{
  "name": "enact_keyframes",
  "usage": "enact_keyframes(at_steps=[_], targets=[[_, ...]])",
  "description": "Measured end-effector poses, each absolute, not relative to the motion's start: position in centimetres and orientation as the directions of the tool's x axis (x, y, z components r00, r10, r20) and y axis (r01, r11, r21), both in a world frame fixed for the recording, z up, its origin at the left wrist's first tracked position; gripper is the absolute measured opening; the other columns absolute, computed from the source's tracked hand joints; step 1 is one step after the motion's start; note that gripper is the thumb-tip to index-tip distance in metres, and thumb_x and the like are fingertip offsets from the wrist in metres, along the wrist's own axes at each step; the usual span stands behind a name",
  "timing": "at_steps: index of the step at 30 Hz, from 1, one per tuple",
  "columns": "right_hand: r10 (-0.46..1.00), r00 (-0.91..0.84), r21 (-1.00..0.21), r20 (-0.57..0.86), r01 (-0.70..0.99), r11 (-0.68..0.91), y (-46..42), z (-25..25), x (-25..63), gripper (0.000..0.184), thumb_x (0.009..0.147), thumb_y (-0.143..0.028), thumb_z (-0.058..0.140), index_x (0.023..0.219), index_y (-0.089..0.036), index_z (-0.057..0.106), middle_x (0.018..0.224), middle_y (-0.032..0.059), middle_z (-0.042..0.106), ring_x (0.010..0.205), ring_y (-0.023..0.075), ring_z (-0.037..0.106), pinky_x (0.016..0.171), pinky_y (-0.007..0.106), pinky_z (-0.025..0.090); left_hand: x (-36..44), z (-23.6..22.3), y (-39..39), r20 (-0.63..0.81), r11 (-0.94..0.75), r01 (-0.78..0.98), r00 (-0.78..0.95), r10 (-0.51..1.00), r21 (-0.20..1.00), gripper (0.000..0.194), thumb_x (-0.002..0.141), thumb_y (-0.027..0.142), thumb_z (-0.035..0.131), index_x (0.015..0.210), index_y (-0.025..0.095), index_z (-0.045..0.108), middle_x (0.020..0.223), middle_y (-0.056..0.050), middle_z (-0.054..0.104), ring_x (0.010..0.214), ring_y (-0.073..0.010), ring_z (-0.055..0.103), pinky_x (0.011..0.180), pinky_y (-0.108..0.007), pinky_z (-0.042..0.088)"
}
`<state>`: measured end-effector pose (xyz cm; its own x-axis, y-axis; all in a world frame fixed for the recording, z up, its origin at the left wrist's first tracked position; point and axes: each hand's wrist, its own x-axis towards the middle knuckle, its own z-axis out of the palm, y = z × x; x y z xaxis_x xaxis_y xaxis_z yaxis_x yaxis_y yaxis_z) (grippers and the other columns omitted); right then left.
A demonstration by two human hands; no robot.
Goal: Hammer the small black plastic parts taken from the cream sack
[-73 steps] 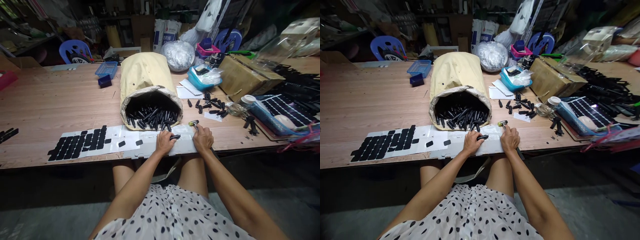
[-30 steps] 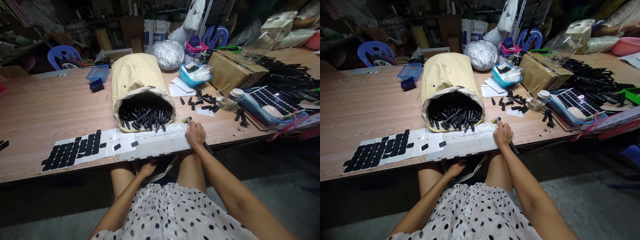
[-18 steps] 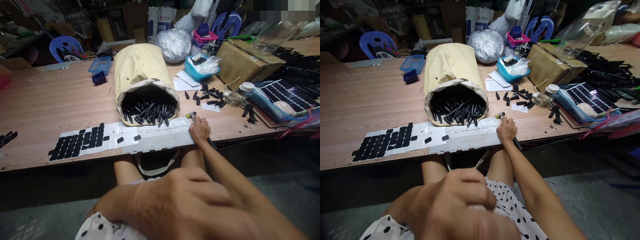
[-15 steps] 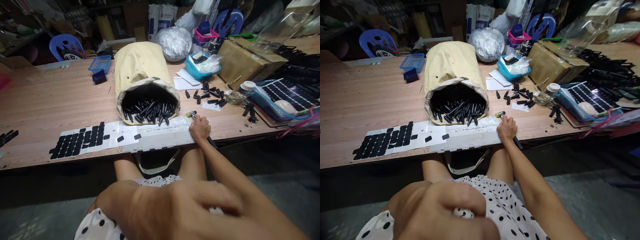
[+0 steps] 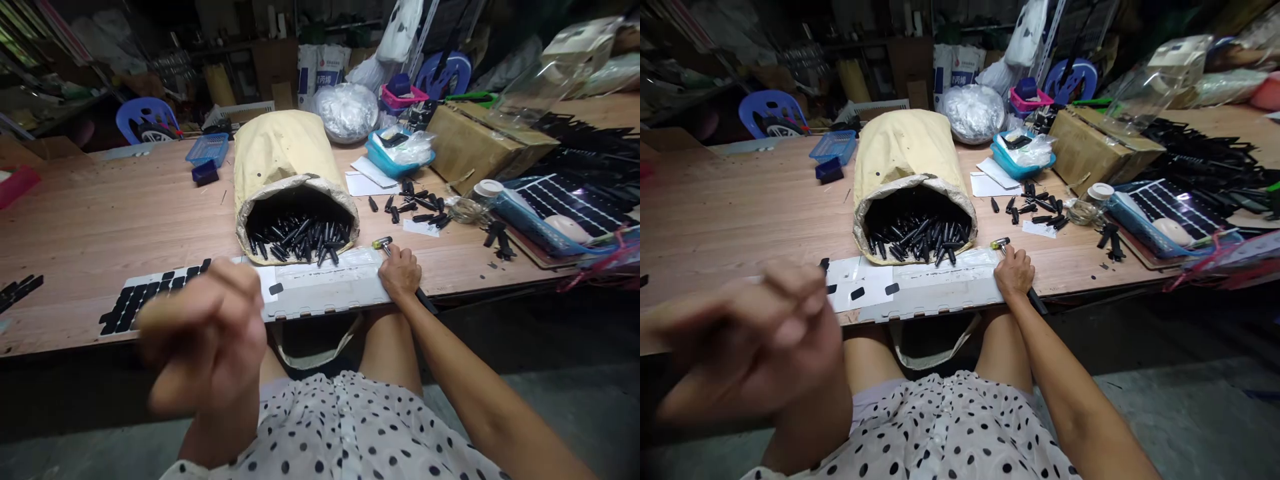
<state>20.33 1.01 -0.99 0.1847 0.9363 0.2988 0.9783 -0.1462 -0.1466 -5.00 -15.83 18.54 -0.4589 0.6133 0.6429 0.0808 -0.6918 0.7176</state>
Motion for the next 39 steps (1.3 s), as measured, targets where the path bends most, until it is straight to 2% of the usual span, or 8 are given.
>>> enact_keyframes(at_steps=[3,7,14,18,21,28,31,39], targets=[[0.933,0.185,-0.164,0.309,0.977,-0.140,1.0,-1.1,20.3,0.036,0.090,-0.021,0.047,0.122,-0.018,0.064,0.099,0.0143,0.058,0.092,0.0275,0.052,0.068,0.033,0.034,-4.9,15.9,-9.4,0.503,-0.541,0.116,-0.565,0.654,0.833,0.019,0.074,0.023,0.059,0.084,0.025,0.075,0.058,0.003,0.056,0.054,-0.0110,0.049,0.055,-0.025,0.045],[0.941,0.182,-0.170,0.285,0.976,-0.138,1.0,-0.9,20.3,0.037,0.091,-0.021,0.047,0.124,-0.018,0.064,0.100,0.0144,0.058,0.093,0.0276,0.053,0.068,0.033,0.034,-6.1,10.5,-3.7,0.236,-0.118,0.255,-0.504,0.831,0.960,0.029,0.070,0.019,0.057,0.093,0.018,0.076,0.078,-0.001,0.065,0.063,-0.0115,0.055,0.063,-0.026,0.048],[0.942,0.179,-0.164,0.284,0.977,-0.136,1.0,-1.0,20.2,0.038,0.091,-0.020,0.047,0.125,-0.018,0.064,0.100,0.0144,0.058,0.093,0.0277,0.053,0.067,0.033,0.034,-6.2,6.8,0.0,0.082,0.277,0.813,-0.368,0.926,0.512,0.028,0.084,0.021,0.060,0.109,0.021,0.073,0.106,-0.007,0.067,0.099,-0.0232,0.066,0.085,-0.031,0.053],[0.940,0.182,-0.159,0.290,0.977,-0.140,1.1,-1.1,20.2,0.038,0.091,-0.020,0.046,0.125,-0.018,0.064,0.100,0.0144,0.058,0.094,0.0274,0.053,0.068,0.033,0.034,-5.5,6.3,1.0,0.013,0.347,0.888,-0.368,0.930,0.300,0.025,0.090,0.025,0.057,0.110,0.021,0.072,0.116,-0.011,0.067,0.112,-0.0299,0.064,0.087,-0.036,0.053],[0.938,0.185,-0.159,0.292,0.977,-0.143,1.1,-1.1,20.2,0.038,0.091,-0.021,0.047,0.125,-0.018,0.064,0.100,0.0142,0.058,0.094,0.0272,0.053,0.068,0.033,0.034,-5.9,6.3,1.1,-0.011,0.365,0.892,-0.376,0.926,0.266,0.021,0.092,0.029,0.058,0.104,0.021,0.073,0.115,-0.012,0.069,0.111,-0.0306,0.064,0.087,-0.037,0.052],[0.943,0.189,-0.168,0.273,0.975,-0.147,1.0,-1.0,20.0,0.039,0.091,-0.021,0.045,0.126,-0.018,0.062,0.102,0.0148,0.058,0.095,0.0274,0.052,0.070,0.034,0.036,-6.8,6.4,-1.9,0.116,0.373,0.744,-0.512,0.851,0.554,0.013,0.088,0.030,0.064,0.097,0.023,0.071,0.100,-0.005,0.070,0.093,-0.0232,0.065,0.074,-0.031,0.049],[0.946,0.189,-0.160,0.265,0.976,-0.150,1.1,-0.9,20.0,0.039,0.091,-0.022,0.046,0.127,-0.018,0.061,0.104,0.0149,0.057,0.097,0.0276,0.052,0.072,0.034,0.037,-3.8,5.3,-3.9,0.063,0.230,0.689,-0.372,0.926,0.688,0.012,0.087,0.028,0.066,0.097,0.024,0.070,0.097,-0.002,0.069,0.084,-0.0181,0.063,0.071,-0.028,0.048],[0.956,0.192,-0.152,0.221,0.975,-0.161,0.9,-0.3,19.8,0.041,0.094,-0.020,0.043,0.130,-0.018,0.061,0.107,0.0153,0.058,0.099,0.0273,0.053,0.074,0.034,0.039,3.5,2.8,-5.0,-0.077,0.155,0.788,-0.136,0.988,0.596,0.013,0.086,0.025,0.071,0.099,0.025,0.072,0.106,-0.004,0.069,0.110,-0.0239,0.057,0.094,-0.036,0.043]])
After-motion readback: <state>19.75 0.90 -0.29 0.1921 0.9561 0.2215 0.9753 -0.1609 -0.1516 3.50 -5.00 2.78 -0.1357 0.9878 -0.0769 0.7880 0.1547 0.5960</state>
